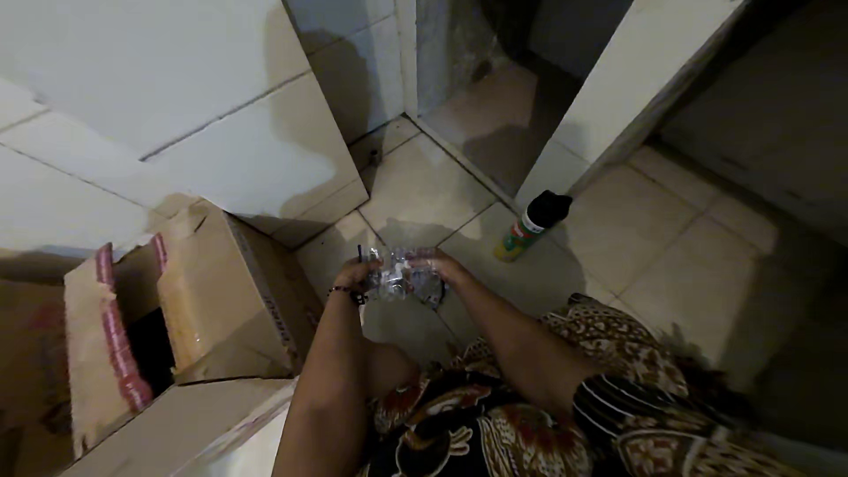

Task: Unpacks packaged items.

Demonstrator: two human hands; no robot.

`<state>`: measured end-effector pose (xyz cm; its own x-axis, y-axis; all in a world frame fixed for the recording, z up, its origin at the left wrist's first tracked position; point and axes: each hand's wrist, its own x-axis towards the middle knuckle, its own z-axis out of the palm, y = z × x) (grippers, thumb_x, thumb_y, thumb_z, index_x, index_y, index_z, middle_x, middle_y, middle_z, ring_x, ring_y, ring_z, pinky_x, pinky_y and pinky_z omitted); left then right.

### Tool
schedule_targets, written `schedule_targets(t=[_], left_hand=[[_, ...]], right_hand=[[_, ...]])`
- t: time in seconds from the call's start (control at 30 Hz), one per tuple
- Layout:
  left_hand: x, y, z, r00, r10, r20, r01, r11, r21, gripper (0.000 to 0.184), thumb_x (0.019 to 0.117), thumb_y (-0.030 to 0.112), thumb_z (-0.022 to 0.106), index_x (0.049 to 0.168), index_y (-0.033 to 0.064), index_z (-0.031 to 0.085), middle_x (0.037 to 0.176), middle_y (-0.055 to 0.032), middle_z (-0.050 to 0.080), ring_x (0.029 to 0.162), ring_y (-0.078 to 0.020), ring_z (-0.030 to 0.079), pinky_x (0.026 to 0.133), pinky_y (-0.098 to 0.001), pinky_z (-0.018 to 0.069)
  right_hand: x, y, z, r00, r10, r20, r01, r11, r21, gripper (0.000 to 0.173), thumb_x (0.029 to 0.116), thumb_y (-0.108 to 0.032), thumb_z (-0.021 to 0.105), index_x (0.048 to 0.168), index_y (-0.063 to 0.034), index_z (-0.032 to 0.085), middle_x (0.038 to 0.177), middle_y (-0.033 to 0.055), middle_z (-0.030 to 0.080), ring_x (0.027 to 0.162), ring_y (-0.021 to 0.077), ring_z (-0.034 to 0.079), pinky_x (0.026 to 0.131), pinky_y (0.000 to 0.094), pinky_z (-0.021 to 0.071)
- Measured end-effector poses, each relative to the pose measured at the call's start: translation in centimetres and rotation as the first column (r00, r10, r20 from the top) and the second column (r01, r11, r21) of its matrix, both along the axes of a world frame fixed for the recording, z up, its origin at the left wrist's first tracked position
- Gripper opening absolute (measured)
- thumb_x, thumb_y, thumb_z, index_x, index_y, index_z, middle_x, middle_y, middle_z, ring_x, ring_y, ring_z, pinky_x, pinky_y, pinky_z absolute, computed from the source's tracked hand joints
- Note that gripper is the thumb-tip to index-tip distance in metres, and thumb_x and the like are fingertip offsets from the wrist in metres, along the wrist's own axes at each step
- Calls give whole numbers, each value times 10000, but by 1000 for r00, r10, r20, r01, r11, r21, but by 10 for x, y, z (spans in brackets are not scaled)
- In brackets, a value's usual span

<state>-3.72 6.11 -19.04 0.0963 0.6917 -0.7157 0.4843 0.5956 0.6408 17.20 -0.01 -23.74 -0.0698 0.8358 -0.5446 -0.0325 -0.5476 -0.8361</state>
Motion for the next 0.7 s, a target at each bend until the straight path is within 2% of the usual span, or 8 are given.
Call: schedule_targets(t=[0.1, 0.23, 0.3, 0.43, 0.5, 0.6, 0.7], left_hand=[[1, -1, 0, 1000, 19, 8, -19, 1000, -14, 438, 969, 203, 696, 1340, 21, 551, 1053, -129, 650, 842, -176, 632, 764, -354, 551], [4, -3, 4, 999, 40, 27, -39, 999, -22, 424, 975, 189, 687, 1332, 10, 544, 1015, -118, 642, 796, -162, 623, 728, -337, 551], [4, -4, 3, 999, 35, 33, -34, 999, -24, 433, 976, 188, 684, 1343, 10, 537, 1036, -125, 645, 822, -168, 628, 746, -344, 552], [4, -2, -1, 999, 34, 34, -32, 999, -42, 443, 970, 189, 688, 1350, 17, 539, 1066, -132, 651, 855, -179, 636, 773, -359, 554], [1, 1, -7, 996, 58, 63, -55, 997, -53, 399, 968, 183, 685, 1308, 21, 555, 991, -107, 648, 787, -163, 630, 711, -340, 555], [-1, 4, -9, 992, 83, 99, -74, 993, -90, 351, 979, 158, 660, 1286, 33, 547, 915, -77, 627, 711, -136, 609, 639, -303, 541], [-3, 13, -12, 995, 27, 99, -17, 994, -106, 319, 998, 163, 636, 1272, 29, 542, 882, -60, 612, 680, -119, 596, 619, -283, 531]], right_hand=[[0, 3, -9, 1000, 12, 5, -12, 999, 38, 385, 967, -77, 684, 1327, 34, 602, 1336, 171, 632, 1196, 178, 614, 1044, 341, 488], [2, 0, 1, 999, 31, 21, -32, 998, 63, 372, 979, -76, 666, 1321, 55, 600, 1341, 178, 629, 1210, 175, 606, 1063, 332, 470], [3, 1, -2, 999, 30, 21, -31, 998, 52, 364, 975, -81, 670, 1310, 51, 610, 1329, 175, 637, 1205, 181, 607, 1062, 344, 469], [6, 1, -13, 1000, 20, 15, -21, 1000, 2, 388, 966, -98, 689, 1328, 17, 609, 1317, 168, 638, 1168, 189, 620, 1017, 364, 499], [9, 0, -9, 999, 30, 34, -30, 999, -19, 401, 968, -128, 695, 1341, -11, 609, 1306, 159, 639, 1134, 191, 624, 971, 374, 513], [16, -2, -2, 999, 47, 25, -46, 999, -27, 392, 978, -112, 677, 1332, 28, 586, 1265, 178, 631, 1080, 192, 623, 949, 371, 523], [23, 1, -9, 996, 79, 38, -77, 995, -55, 372, 987, -85, 645, 1331, 31, 567, 1168, 167, 630, 942, 176, 616, 841, 354, 538]])
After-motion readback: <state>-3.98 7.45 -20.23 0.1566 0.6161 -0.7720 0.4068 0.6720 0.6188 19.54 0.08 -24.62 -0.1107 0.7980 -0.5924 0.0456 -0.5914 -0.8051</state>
